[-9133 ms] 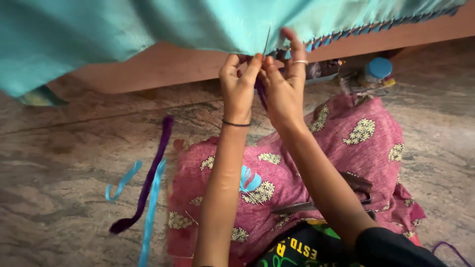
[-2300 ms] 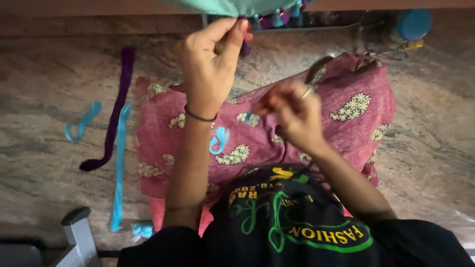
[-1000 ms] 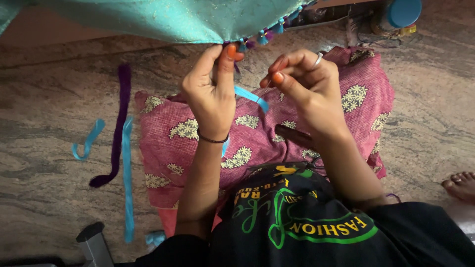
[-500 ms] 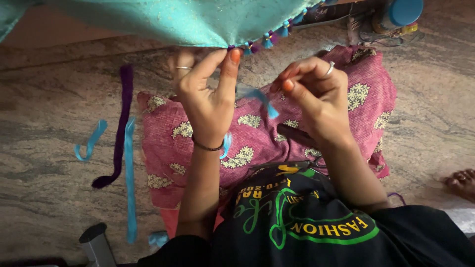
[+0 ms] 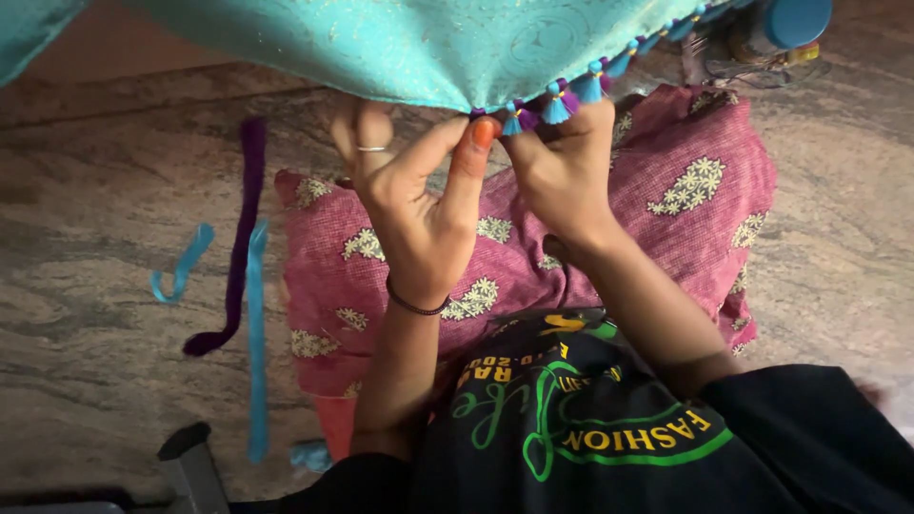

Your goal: Attaching decorative tassels and sewing ribbons onto the edge of a piece of fabric.

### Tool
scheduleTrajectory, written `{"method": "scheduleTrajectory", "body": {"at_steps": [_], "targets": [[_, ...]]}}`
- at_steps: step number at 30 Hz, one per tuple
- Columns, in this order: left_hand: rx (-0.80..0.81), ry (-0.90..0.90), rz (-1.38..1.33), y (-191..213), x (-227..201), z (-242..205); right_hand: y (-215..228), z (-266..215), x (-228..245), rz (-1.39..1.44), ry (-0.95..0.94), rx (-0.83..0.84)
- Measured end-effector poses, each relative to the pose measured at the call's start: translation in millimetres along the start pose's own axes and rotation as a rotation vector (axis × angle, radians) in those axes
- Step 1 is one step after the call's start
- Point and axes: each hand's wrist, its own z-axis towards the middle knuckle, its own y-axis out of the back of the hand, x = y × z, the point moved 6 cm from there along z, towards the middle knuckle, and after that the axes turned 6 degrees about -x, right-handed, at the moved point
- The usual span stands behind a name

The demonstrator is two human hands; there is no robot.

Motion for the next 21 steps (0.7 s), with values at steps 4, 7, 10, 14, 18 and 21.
{"method": "scheduleTrajectory", "body": {"at_steps": [4, 7, 10, 14, 18, 21], "targets": [[0.023, 0.009, -0.008, 0.2, -0.4, -0.2, 1.3, -5.3, 3.2, -0.033, 0.017, -0.051], [0.026, 0.003, -0.008, 0.8, -1.0, 0.3, 2.7, -6.3, -1.3, -0.027, -0.022, -0.062], [0.024, -0.003, -0.017, 0.2, 0.3, -0.5, 3.1, -7.6, -5.9, 0.029, -0.054, -0.059], [0.031, 0.016, -0.016, -0.5, 2.1, -0.5, 2.6, -9.3, -10.6, 0.058, -0.048, -0.046], [0.04, 0.004, -0.037, 0.1, -1.1, 1.9, -2.6, -7.7, -3.8, 0.108, -0.07, -0.04], [0.046, 0.005, -0.033, -0.6, -0.8, 2.4, -3.2, -7.5, -5.5, 0.134, -0.099, -0.045]]}}
